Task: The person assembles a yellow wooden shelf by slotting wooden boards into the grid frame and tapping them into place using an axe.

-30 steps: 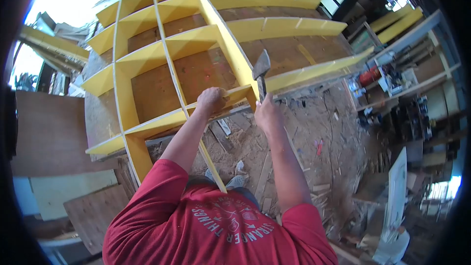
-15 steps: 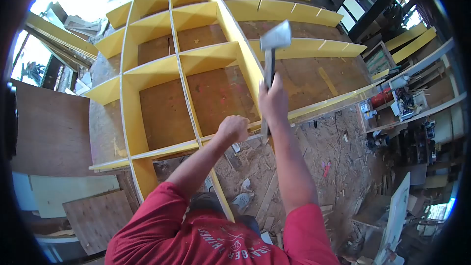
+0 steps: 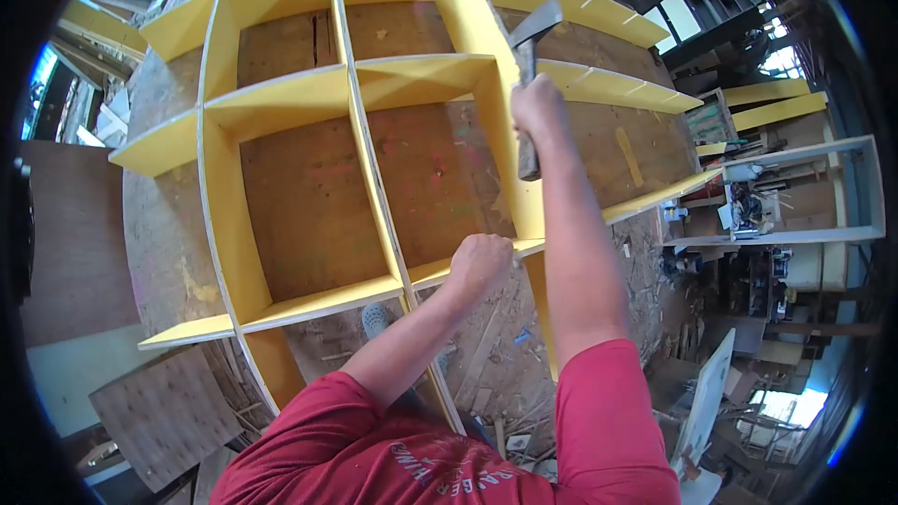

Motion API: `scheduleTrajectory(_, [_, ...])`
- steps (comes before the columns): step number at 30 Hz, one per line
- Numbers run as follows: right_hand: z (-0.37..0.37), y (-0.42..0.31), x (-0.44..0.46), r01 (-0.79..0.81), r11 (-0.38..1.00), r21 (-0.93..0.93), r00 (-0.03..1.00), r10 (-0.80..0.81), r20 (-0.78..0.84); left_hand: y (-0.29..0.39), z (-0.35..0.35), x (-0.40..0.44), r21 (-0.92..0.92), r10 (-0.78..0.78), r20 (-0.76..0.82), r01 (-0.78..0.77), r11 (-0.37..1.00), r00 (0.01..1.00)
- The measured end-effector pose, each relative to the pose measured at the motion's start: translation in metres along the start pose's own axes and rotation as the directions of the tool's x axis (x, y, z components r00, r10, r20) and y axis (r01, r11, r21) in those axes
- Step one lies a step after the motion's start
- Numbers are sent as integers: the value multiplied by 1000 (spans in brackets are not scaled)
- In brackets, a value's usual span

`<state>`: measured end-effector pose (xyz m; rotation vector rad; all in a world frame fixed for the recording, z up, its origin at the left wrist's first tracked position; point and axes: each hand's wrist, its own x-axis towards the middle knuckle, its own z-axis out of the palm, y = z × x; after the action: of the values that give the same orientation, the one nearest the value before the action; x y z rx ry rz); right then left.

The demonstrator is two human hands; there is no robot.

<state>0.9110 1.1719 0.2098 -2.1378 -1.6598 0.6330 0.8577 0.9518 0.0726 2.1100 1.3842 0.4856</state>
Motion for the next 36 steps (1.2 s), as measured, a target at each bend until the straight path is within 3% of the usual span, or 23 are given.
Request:
scheduleTrajectory(2, [-4,-9,-13,20,996,81,993,-11,-118,1,-4,-2,-40,-3,-7,2,999,1000])
scheduleTrajectory(5, [34,44,5,51,997,-61,991,-58,-119,1,-6,-3,-60,3,-4,-3,998,1000])
scheduleTrajectory(8, [3,18,-12,-55,993,-103,995,63,75,2,-14,-5,-74,7,6,-7,997,1000])
scheduleTrajectory(11, [-23,-11,-65,-51,998,37,999,51,2,0,-14,-3,-90,-6,48,10,996,999])
scheduleTrajectory(13, [2,24,-51,90,996,-15,980,-91,-178,-2,-10,2,-103,-26,53,32,994,998])
scheduleTrajectory(14, [14,44,-44,121,991,-63,973,-131,-190,-2,-8,4,-109,-37,45,42,993,998])
scheduleTrajectory(17, [17,64,-48,79,982,-174,995,-88,-41,3,-15,-2,-93,-32,78,39,995,996])
scheduleTrajectory(22, [-32,84,-142,26,1000,7,996,-26,-88,-4,-1,3,-44,-28,64,30,999,998])
scheduleTrajectory(25, [-83,74,-241,-170,970,171,970,195,-142,-2,-6,1,-48,-20,66,24,999,998])
scheduleTrajectory(27, [-86,101,-287,-62,933,354,948,166,-272,0,-4,2,-49,-25,58,28,998,998])
scheduleTrajectory(29, [-65,140,-318,-180,894,409,899,319,-301,1,-6,-2,-44,-20,53,22,999,998])
scheduleTrajectory(30, [-47,170,-327,-189,972,142,925,225,-306,1,-10,-2,-40,-15,45,17,999,999])
scheduleTrajectory(32, [-18,218,-343,-162,902,-400,968,68,-241,6,-10,-6,-30,-6,50,7,1000,999])
scheduleTrajectory(36, [-55,182,-346,-303,953,2,949,302,-90,2,-10,-9,-2,-12,65,12,1000,998])
